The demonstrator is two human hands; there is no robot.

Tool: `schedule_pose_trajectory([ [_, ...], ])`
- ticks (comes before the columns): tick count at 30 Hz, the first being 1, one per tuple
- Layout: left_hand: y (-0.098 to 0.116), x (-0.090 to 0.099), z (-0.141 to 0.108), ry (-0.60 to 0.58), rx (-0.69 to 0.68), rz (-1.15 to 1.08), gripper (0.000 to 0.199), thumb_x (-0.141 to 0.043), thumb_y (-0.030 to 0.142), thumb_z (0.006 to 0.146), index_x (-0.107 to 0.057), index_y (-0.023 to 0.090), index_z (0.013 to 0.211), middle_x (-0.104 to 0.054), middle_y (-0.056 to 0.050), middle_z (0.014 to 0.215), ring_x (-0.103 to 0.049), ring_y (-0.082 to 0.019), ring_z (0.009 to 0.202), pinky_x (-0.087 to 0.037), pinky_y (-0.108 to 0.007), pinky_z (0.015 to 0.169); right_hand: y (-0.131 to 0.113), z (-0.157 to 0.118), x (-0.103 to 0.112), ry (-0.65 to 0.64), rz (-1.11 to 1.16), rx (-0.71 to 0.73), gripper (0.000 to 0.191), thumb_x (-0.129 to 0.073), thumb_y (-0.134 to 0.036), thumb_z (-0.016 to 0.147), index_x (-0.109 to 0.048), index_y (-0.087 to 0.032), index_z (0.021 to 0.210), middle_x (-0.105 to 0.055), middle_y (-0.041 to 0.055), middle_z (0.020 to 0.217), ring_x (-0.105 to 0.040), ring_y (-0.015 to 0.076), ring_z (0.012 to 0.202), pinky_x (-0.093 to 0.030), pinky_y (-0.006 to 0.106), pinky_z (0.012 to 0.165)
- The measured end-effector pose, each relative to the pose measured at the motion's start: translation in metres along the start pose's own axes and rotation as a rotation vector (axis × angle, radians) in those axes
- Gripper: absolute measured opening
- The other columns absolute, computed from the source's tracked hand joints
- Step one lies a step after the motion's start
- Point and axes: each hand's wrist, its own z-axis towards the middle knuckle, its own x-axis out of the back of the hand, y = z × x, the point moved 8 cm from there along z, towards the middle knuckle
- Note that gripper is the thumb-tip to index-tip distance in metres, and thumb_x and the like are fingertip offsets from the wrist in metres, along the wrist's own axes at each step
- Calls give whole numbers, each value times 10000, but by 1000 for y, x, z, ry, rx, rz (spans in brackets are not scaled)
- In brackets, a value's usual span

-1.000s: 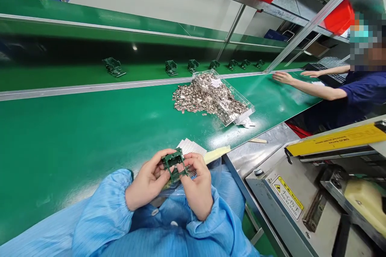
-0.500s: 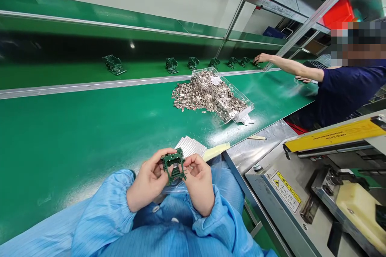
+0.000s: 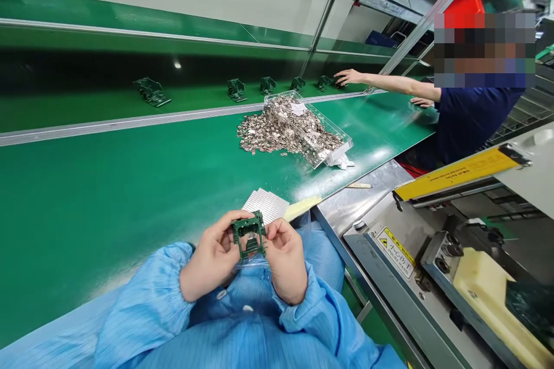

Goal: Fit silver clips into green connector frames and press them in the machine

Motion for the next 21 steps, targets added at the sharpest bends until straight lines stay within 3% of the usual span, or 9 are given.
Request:
schedule_pose_trajectory([
  [8,-7,-33,-3,-148,76,54,287,-644,197,788,-588,171,1068,-623,-69,1023,-628,-163,840,-555,-227,666,-6,-18,31,56,50,69,322,-802,-214,659,-483,-193,689,-486,-51,667,-419,102,608,-369,199,561],
  [11,-1,-40,13,-200,72,61,363,-659,285,804,-555,172,1133,-618,-88,1086,-643,-169,826,-584,-257,666,-4,-19,60,158,14,125,234,-736,-350,767,-563,-202,824,-555,-23,749,-506,125,677,-435,229,640],
  [14,1,-38,39,-145,66,-15,484,-702,349,772,-494,180,1175,-630,-92,1099,-663,-206,903,-608,-286,690,13,-11,84,197,-143,76,329,-637,-513,825,-616,-185,829,-593,3,710,-529,133,636,-445,248,623],
  [18,-16,-44,68,-166,122,-123,612,-756,377,716,-421,183,1190,-644,-85,1073,-683,-216,918,-618,-323,737,45,4,70,-15,-263,-26,496,-613,-656,769,-654,-164,728,-617,25,617,-513,127,530,-422,247,538],
  [21,-28,-47,75,-211,141,-116,626,-765,377,705,-415,176,1184,-636,-101,1105,-693,-228,917,-623,-341,737,55,11,55,-53,-248,-6,506,-641,-672,733,-611,-176,636,-615,19,574,-502,123,495,-419,247,520],
])
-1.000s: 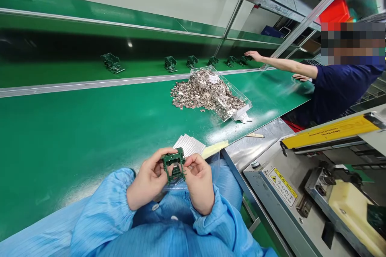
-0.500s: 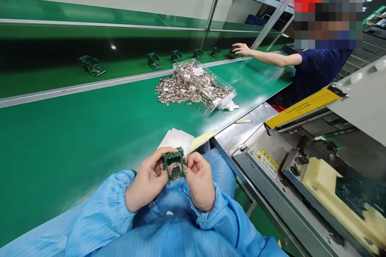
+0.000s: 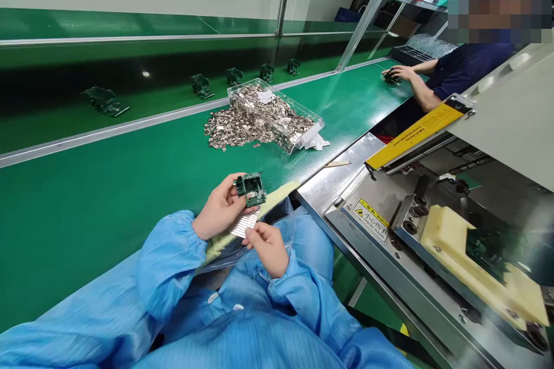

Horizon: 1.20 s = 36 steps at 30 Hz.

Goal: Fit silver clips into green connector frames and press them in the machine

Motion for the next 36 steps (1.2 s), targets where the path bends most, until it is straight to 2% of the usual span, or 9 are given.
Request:
schedule_pose_trajectory([
  [4,-5,2,-1,-28,28,-9,614,-761,378,711,-415,176,1176,-642,-107,1110,-700,-238,919,-624,-339,732,3,4,-8,9,-4,42,513,-572,-665,793,-579,-189,600,-583,10,528,-488,127,478,-411,249,504],
  [11,-1,1,-1,-42,35,-35,586,-748,416,719,-428,177,1148,-637,-116,1106,-710,-231,892,-621,-289,671,7,0,-3,30,-126,132,528,-464,-637,869,-571,-200,592,-571,24,579,-523,154,563,-429,272,567],
  [17,-1,3,-1,-22,43,-40,596,-754,403,711,-421,174,1149,-637,-117,1100,-712,-232,879,-621,-286,660,20,4,6,-48,-287,109,562,-377,-638,889,-613,-197,631,-612,35,601,-567,158,562,-449,272,563],
  [20,-2,3,-2,-23,52,-43,595,-746,414,717,-420,171,1150,-637,-119,1105,-712,-231,871,-622,-295,665,33,16,25,-64,-408,37,457,-524,-544,852,-612,-196,569,-595,16,518,-537,139,479,-425,261,527],
  [24,-1,6,-2,15,27,-41,607,-750,391,716,-418,171,1173,-634,-120,1118,-709,-229,868,-622,-311,677,38,21,54,-22,-548,-28,338,-754,-342,699,-586,-198,443,-498,-20,383,-474,122,397,-380,260,482],
  [27,0,8,-5,41,-10,-41,585,-732,391,734,-414,182,1178,-635,-102,1095,-700,-215,869,-617,-320,704,22,14,66,19,-575,-30,248,-743,-345,721,-669,-193,540,-575,0,443,-526,152,420,-403,273,464],
  [31,1,7,-10,40,-69,-37,515,-665,396,798,-421,193,1202,-629,-85,1057,-675,-191,881,-598,-318,738,-29,3,67,49,-502,25,274,-596,-414,859,-746,-185,861,-704,49,666,-632,189,542,-511,310,536],
  [33,0,7,-13,32,-106,-18,485,-626,378,835,-417,198,1234,-618,-91,1068,-666,-178,861,-589,-307,735,-62,1,60,76,-424,130,241,-599,-379,873,-748,-208,954,-717,58,765,-653,194,640,-536,330,625],
  [36,0,10,-16,48,-159,66,434,-584,330,869,-439,205,1258,-620,-78,1017,-654,-169,842,-570,-291,753,-105,1,45,170,-345,345,111,-678,-286,817,-768,-245,869,-666,55,842,-622,196,764,-518,326,689],
])
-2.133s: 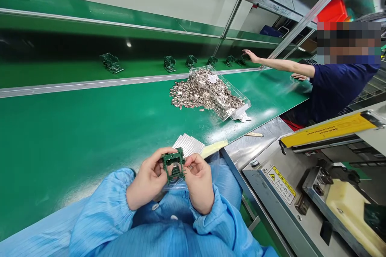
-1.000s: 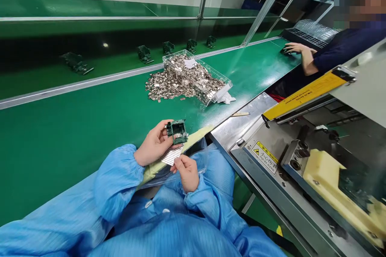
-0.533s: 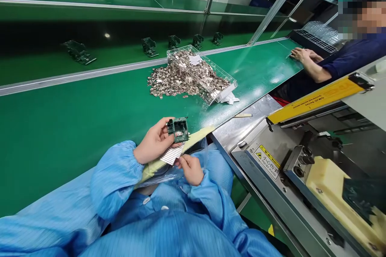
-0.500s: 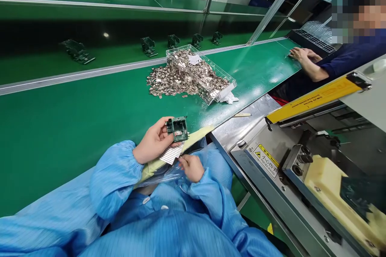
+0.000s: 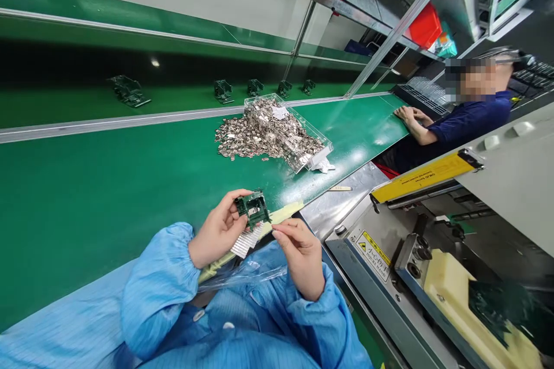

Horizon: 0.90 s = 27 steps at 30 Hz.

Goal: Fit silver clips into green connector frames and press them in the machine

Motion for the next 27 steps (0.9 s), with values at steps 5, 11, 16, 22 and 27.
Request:
schedule_pose_trajectory([
  [5,4,-3,-2,-26,-52,47,389,-525,293,902,-445,213,1274,-640,-67,965,-642,-192,950,-549,-283,790,-15,14,-24,121,5,69,33,-702,-232,761,-733,-228,772,-576,74,1035,-576,213,904,-491,334,747],
  [11,6,-7,-4,-53,-57,41,351,-509,285,913,-447,225,1254,-642,-97,1153,-633,-212,1081,-551,-282,821,-11,19,-40,134,-105,43,32,-677,-210,760,-690,-216,731,-534,95,1156,-500,265,1117,-417,397,938],
  [16,10,-8,-7,-51,-83,68,328,-522,276,905,-472,226,1225,-644,-91,1154,-650,-197,1025,-556,-271,794,1,20,-44,102,67,-44,183,-702,-329,762,-602,-193,690,-547,108,1152,-549,251,1036,-476,342,811],
  [22,19,-4,-6,-12,-82,76,376,-579,270,865,-493,202,1225,-641,-92,1102,-658,-178,918,-555,-285,795,5,18,-32,-1,277,-90,171,-691,-338,784,-625,-203,866,-583,102,1219,-586,242,1035,-505,305,740],
  [27,31,-25,-14,-159,-15,148,417,-601,291,842,-521,207,1243,-635,-121,1171,-659,-238,998,-566,-350,846,-49,-1,0,-170,21,203,687,-770,-276,745,-477,-269,1366,-479,91,1407,-452,269,1272,-461,362,936],
])
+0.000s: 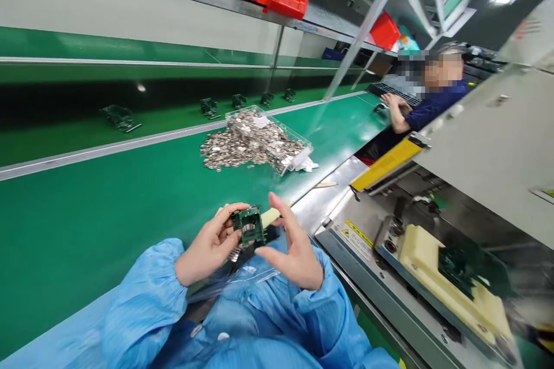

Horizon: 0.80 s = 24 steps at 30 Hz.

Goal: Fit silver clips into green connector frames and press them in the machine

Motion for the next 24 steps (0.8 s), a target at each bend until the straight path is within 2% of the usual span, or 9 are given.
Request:
schedule_pose_trajectory([
  [4,22,-29,-3,-236,-3,162,526,-686,285,767,-573,280,1281,-643,-105,1231,-656,-309,1039,-581,-366,837,-42,-29,36,2,-73,92,579,-754,-437,759,-572,-269,1283,-634,73,1201,-590,255,1090,-477,377,943],
  [7,38,-68,19,-480,-29,202,668,-721,289,727,-504,338,1357,-683,-91,1180,-692,-321,950,-610,-368,741,-56,-66,84,166,-84,105,606,-744,-535,733,-589,-276,1258,-656,74,1162,-615,278,1050,-494,405,931],
  [10,70,-134,54,-596,-195,251,585,-695,322,756,-544,316,1321,-690,-87,1169,-693,-306,957,-599,-379,794,-67,-125,155,584,-119,128,639,-748,-589,704,-604,-249,1226,-648,117,1154,-629,307,1020,-530,440,878],
  [14,107,-256,75,-700,-496,338,553,-654,373,787,-557,205,1304,-595,-118,1320,-587,-316,1169,-492,-428,995,-88,-229,242,1325,-229,242,596,-766,-452,732,-567,-222,1244,-566,122,1281,-569,307,1145,-464,503,980],
  [16,109,-309,80,-730,-544,362,676,-678,392,762,-488,134,1358,-519,-171,1393,-496,-345,1269,-405,-475,1074,-91,-262,268,1503,-280,223,590,-771,-387,727,-556,-213,1248,-533,115,1326,-492,312,1242,-359,562,1064],
  [18,103,-350,85,-761,-513,368,783,-726,376,719,-434,89,1387,-479,-219,1413,-456,-378,1299,-362,-517,1093,-89,-276,288,1526,-330,146,594,-778,-343,723,-549,-206,1254,-514,113,1353,-436,309,1296,-301,572,1099],
  [20,99,-371,88,-781,-472,354,804,-750,345,699,-428,78,1385,-511,-238,1374,-495,-394,1258,-390,-538,1062,-87,-275,303,1461,-373,97,602,-780,-318,728,-538,-199,1266,-523,118,1344,-445,295,1290,-310,545,1105],
  [22,101,-369,92,-743,-430,284,776,-753,331,697,-444,93,1368,-579,-220,1293,-570,-370,1172,-454,-518,1007,-85,-263,312,1337,-416,66,605,-776,-319,736,-531,-187,1273,-557,128,1300,-505,279,1235,-362,504,1082],
  [24,104,-344,93,-675,-376,181,766,-757,339,693,-446,133,1362,-605,-182,1255,-606,-328,1123,-500,-472,971,-83,-242,317,1194,-476,19,616,-775,-341,732,-531,-180,1275,-590,136,1250,-555,270,1171,-433,458,1025],
])
